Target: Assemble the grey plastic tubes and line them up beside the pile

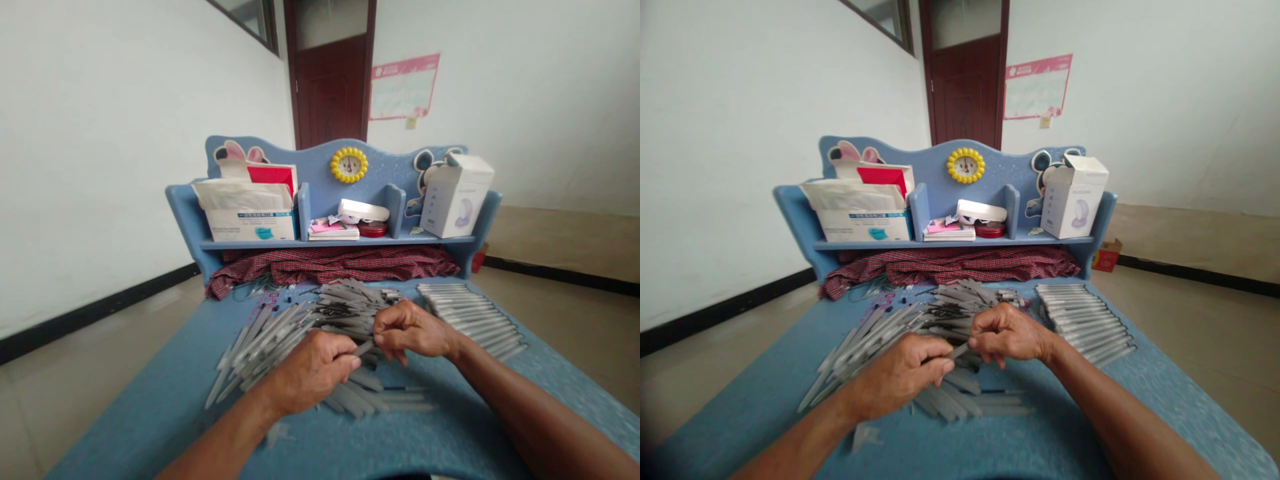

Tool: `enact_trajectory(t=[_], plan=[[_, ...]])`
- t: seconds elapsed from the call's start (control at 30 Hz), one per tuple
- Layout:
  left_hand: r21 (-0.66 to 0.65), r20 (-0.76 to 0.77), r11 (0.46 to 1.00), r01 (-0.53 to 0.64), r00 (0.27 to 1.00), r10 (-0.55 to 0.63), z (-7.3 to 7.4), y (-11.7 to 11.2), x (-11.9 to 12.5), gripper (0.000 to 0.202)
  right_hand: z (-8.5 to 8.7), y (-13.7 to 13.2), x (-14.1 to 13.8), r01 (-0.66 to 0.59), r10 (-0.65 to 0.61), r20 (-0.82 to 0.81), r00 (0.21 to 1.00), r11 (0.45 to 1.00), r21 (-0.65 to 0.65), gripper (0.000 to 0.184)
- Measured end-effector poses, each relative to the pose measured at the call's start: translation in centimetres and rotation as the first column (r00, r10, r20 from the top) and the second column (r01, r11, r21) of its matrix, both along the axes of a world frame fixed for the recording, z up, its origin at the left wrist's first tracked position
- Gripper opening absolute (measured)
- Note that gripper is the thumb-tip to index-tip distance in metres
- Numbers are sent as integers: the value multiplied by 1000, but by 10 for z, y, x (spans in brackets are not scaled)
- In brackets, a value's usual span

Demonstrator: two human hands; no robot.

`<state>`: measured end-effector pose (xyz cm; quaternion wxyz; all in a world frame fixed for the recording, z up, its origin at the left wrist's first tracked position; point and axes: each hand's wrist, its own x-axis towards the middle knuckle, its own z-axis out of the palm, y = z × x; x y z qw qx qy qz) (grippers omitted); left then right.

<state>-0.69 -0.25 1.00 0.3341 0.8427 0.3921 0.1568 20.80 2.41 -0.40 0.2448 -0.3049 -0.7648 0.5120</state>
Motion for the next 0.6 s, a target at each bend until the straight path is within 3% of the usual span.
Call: enact_trajectory(t=[0.23,0.4,0.6], plan=[[141,-41,990,13,999,-7,1,-1,1,24,-6,2,1,-22,22,-3,1000,999,-49,34],[20,-32,1000,18,999,-18,2,-1,1,28,-6,3,1,-18,18,-7,1000,999,-36,35],[68,-75,998,17,997,-11,2,1,2,27,-6,3,0,4,-4,10,1000,1000,6,37]])
